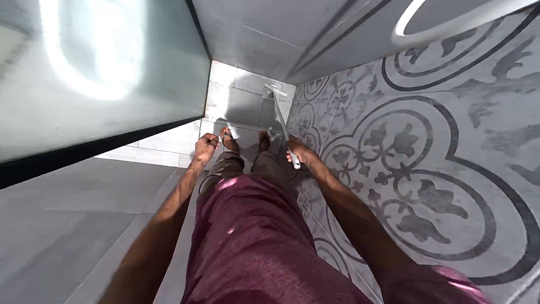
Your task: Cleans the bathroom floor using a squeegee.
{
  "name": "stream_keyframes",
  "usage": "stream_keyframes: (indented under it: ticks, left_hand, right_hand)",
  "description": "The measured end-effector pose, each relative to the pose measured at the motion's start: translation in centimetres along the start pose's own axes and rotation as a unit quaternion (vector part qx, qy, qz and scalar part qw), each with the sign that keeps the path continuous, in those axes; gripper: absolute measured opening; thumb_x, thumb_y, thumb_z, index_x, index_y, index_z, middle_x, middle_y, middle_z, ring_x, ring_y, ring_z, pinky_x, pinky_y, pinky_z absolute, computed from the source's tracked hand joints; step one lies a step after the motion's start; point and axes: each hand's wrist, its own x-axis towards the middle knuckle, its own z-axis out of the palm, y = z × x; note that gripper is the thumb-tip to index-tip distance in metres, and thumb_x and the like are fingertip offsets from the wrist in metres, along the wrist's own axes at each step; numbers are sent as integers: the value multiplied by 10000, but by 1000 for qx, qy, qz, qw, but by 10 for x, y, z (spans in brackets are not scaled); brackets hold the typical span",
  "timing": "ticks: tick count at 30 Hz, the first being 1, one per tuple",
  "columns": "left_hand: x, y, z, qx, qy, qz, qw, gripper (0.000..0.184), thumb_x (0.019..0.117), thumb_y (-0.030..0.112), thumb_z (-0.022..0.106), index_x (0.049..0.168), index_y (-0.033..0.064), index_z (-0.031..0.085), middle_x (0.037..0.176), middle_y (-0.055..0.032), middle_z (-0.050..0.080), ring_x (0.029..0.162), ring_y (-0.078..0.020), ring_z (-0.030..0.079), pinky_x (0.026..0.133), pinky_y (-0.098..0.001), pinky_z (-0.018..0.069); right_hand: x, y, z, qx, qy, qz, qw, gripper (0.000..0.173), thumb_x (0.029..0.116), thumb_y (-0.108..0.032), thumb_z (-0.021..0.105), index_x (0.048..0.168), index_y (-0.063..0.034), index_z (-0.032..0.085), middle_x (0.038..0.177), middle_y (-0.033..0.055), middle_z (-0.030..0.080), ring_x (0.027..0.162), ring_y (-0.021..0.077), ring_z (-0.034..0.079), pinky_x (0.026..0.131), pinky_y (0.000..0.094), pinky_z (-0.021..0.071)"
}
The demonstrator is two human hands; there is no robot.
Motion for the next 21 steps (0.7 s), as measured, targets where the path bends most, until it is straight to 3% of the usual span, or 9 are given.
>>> stream_keyframes:
  ticks: [2,5,6,8,10,12,15,18,21]
  left_hand:
    - [12,18,24,35,-42,60,997,333,1019,181,614,1284,-20,594,1157,-206,685,1021,-296,692,917,-497,561]
    - [27,42,69,116,-108,210,965,686,862,154,787,1460,13,482,1422,-215,562,1303,-350,559,1099,-553,451]
    - [33,52,84,142,-122,252,949,774,834,177,821,1506,55,458,1525,-206,475,1399,-371,474,1141,-591,395]
    - [42,63,108,116,-119,328,930,681,879,138,740,1507,67,489,1593,-215,398,1469,-384,392,1186,-585,330]
    - [62,58,124,-17,-56,346,936,381,994,117,590,1357,6,621,1495,-191,533,1432,-297,466,1211,-440,354]
    - [72,50,119,-122,31,306,944,316,1047,201,535,1236,-12,671,1353,-140,643,1299,-198,582,1125,-362,454]
    - [69,47,77,-216,119,244,938,283,1075,192,487,1180,-27,631,1277,-107,670,1238,-170,613,1100,-379,484]
    - [67,14,53,-269,197,202,921,218,1093,236,458,1126,69,595,1180,-27,701,1171,-174,655,1089,-412,508]
    - [73,-49,52,-313,165,209,912,294,1109,175,375,1258,-23,534,1310,-154,635,1271,-289,601,1115,-428,484]
  right_hand:
    - [-22,-5,5,26,35,-49,998,498,1109,-320,431,1590,-243,327,927,126,599,574,186,583,513,350,538]
    - [-96,-26,12,-35,-33,-129,990,510,1094,-329,474,1571,-189,358,1040,170,665,715,233,630,642,425,560]
    - [-125,-35,15,-55,-66,-156,984,503,1097,-388,457,1557,-207,365,923,120,639,615,178,590,544,358,543]
    - [-155,-53,21,-37,-132,-188,973,500,1095,-488,412,1502,-198,434,760,76,611,501,139,558,436,290,498]
    - [-145,-68,23,-9,-156,-224,962,501,1098,-517,360,1446,-192,514,764,74,657,526,141,596,460,274,508]
    - [-88,-81,30,-30,-111,-271,956,468,1109,-445,395,1455,-155,519,840,86,703,602,184,663,513,336,579]
    - [46,-71,32,-180,23,-307,934,452,1054,-390,564,1450,-173,549,907,89,722,700,214,705,625,424,619]
    - [183,-41,15,-314,-6,-189,930,633,1016,-406,624,1540,-117,417,1207,201,689,1048,354,696,910,574,565]
    - [285,-10,-11,-372,-14,-81,925,577,1008,-388,632,1485,-92,498,1292,220,662,1167,393,656,981,615,519]
